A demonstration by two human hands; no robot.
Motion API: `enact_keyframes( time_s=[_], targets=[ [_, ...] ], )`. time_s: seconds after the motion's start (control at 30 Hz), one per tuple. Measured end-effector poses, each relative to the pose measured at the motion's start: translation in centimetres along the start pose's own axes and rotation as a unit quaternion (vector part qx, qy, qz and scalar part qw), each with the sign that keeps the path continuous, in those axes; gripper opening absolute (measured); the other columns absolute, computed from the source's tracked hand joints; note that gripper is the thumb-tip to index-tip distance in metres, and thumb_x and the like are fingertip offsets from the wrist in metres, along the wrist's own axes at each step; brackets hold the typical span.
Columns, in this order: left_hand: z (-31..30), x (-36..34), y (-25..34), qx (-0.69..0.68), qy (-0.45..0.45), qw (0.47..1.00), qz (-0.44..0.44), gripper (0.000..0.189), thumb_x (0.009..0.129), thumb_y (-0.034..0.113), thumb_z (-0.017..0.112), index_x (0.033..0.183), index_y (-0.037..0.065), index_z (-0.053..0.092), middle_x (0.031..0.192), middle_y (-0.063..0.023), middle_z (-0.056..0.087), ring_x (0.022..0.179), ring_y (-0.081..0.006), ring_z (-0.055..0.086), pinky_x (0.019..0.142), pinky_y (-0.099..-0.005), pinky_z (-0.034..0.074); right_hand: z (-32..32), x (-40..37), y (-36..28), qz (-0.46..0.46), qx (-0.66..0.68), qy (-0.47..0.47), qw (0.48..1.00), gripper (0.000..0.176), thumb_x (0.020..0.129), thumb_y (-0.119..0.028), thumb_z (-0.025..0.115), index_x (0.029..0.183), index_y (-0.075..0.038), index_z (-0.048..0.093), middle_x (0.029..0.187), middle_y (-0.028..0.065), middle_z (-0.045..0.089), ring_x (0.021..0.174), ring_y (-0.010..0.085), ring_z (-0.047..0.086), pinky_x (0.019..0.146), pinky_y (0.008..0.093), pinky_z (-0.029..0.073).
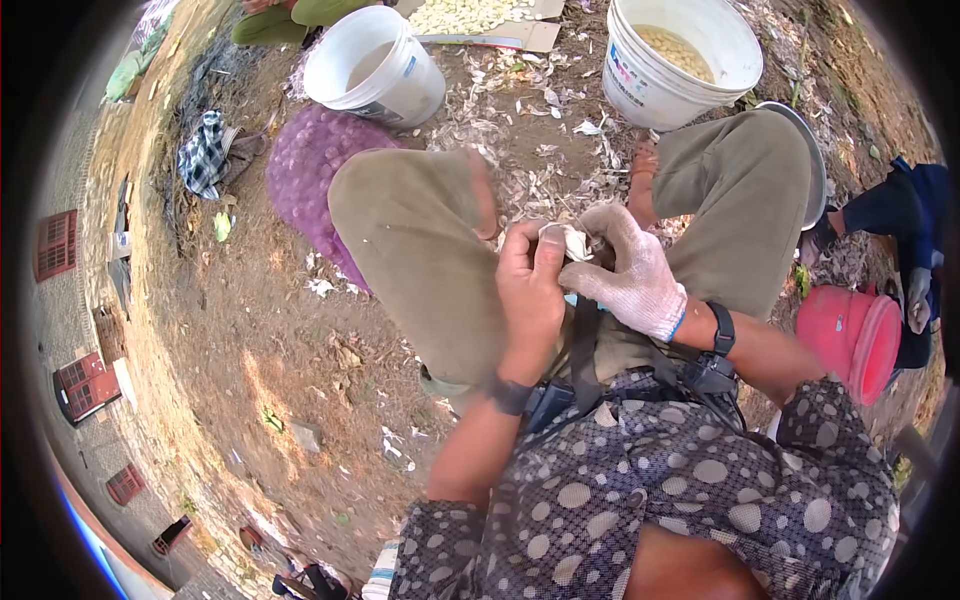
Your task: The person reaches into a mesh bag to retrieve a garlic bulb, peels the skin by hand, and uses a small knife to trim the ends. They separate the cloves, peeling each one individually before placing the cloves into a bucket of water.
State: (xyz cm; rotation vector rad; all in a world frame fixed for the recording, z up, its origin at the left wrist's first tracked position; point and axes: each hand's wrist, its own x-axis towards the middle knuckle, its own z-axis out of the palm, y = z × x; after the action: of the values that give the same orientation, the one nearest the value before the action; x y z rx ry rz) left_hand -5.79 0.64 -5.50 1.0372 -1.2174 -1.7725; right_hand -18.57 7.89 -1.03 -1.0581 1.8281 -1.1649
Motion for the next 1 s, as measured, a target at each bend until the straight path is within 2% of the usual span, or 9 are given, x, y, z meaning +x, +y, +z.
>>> enact_keyframes(
  time_s=[0.07,0.1,0.2,0.3,0.6,0.7,0.8,0.9,1.0],
  targets=[
    [-0.4,-0.2,-0.3,-0.005,-0.028,0.999,-0.017,0.022,0.108,0.024,0.063,0.108,0.003,0.06,0.095,-0.0002,0.062,0.085,-0.0077,0.055,0.077,-0.0263,0.049,0.2,-0.1,0.2,0.022,0.008,0.005,1.0,0.043,0.088,-0.025,0.085,0.116,-0.003,0.061,0.082,0.0077,0.061,0.067,0.0109,0.056,0.063,0.0315,0.051],
    [-0.6,-0.3,-0.3,-0.006,-0.041,0.999,-0.024,0.022,0.108,0.024,0.063,0.108,0.002,0.061,0.096,0.0001,0.062,0.087,-0.0079,0.055,0.079,-0.0264,0.048,0.3,0.0,0.8,-0.018,-0.002,0.024,1.0,0.043,0.089,-0.025,0.084,0.118,-0.003,0.061,0.08,0.0068,0.06,0.066,0.0099,0.054,0.061,0.0308,0.049],
    [-0.7,-0.5,0.0,0.014,-0.061,0.998,0.01,0.024,0.107,0.026,0.064,0.109,0.002,0.061,0.095,-0.0001,0.062,0.088,-0.008,0.054,0.079,-0.0262,0.048,0.1,-0.4,1.1,-0.027,0.038,0.006,0.999,0.044,0.089,-0.026,0.083,0.119,-0.003,0.06,0.08,0.0065,0.059,0.067,0.0098,0.053,0.062,0.0311,0.049],
    [-0.6,-0.6,0.3,0.011,-0.07,0.997,0.036,0.027,0.107,0.029,0.066,0.109,0.002,0.061,0.096,-0.0003,0.062,0.088,-0.0075,0.054,0.078,-0.0257,0.047,-0.2,-0.8,0.2,-0.013,0.014,-0.014,1.0,0.046,0.089,-0.027,0.083,0.12,-0.003,0.06,0.08,0.0061,0.058,0.069,0.01,0.053,0.064,0.032,0.05],
    [-0.9,-0.4,0.1,0.004,-0.072,0.997,-0.016,0.026,0.105,0.028,0.068,0.101,0.003,0.062,0.087,0.0022,0.061,0.08,-0.0061,0.054,0.071,-0.0247,0.046,0.3,-0.8,-0.4,0.02,-0.002,0.003,1.0,0.044,0.089,-0.03,0.082,0.117,-0.004,0.06,0.08,0.0076,0.059,0.068,0.015,0.056,0.066,0.0356,0.052],
    [-1.0,-0.2,-0.4,-0.018,-0.059,0.998,-0.031,0.025,0.105,0.027,0.068,0.098,0.004,0.061,0.085,0.0024,0.062,0.077,-0.0049,0.054,0.068,-0.0237,0.045,0.5,-0.8,-0.3,-0.009,0.014,0.014,1.0,0.039,0.091,-0.024,0.08,0.118,-0.004,0.06,0.08,0.0097,0.062,0.068,0.0167,0.06,0.066,0.0358,0.053],
    [-0.4,-0.2,0.4,-0.098,-0.059,0.989,-0.092,0.026,0.106,0.029,0.067,0.095,0.007,0.06,0.081,0.0038,0.061,0.069,-0.0029,0.052,0.058,-0.0216,0.043,0.4,-0.4,0.1,-0.052,0.035,0.01,0.998,0.034,0.092,-0.018,0.078,0.118,-0.004,0.061,0.083,0.0102,0.064,0.07,0.0165,0.063,0.067,0.0351,0.053],
    [-0.3,-0.1,0.6,-0.097,-0.064,0.987,-0.109,0.027,0.107,0.031,0.066,0.094,0.009,0.059,0.077,0.0053,0.058,0.061,-0.0013,0.049,0.048,-0.0203,0.038,0.3,-0.2,0.4,-0.059,0.057,0.008,0.997,0.031,0.093,-0.016,0.076,0.117,-0.004,0.062,0.086,0.0093,0.064,0.073,0.0158,0.063,0.068,0.0339,0.053],
    [0.3,-0.1,0.9,-0.115,-0.056,0.986,-0.105,0.028,0.107,0.034,0.066,0.094,0.01,0.058,0.073,0.0061,0.056,0.056,-0.0007,0.045,0.044,-0.0205,0.034,0.2,0.1,0.8,-0.07,0.076,-0.001,0.995,0.027,0.094,-0.015,0.074,0.115,-0.004,0.062,0.09,0.0088,0.063,0.075,0.0154,0.062,0.07,0.0333,0.052]
  ],
)
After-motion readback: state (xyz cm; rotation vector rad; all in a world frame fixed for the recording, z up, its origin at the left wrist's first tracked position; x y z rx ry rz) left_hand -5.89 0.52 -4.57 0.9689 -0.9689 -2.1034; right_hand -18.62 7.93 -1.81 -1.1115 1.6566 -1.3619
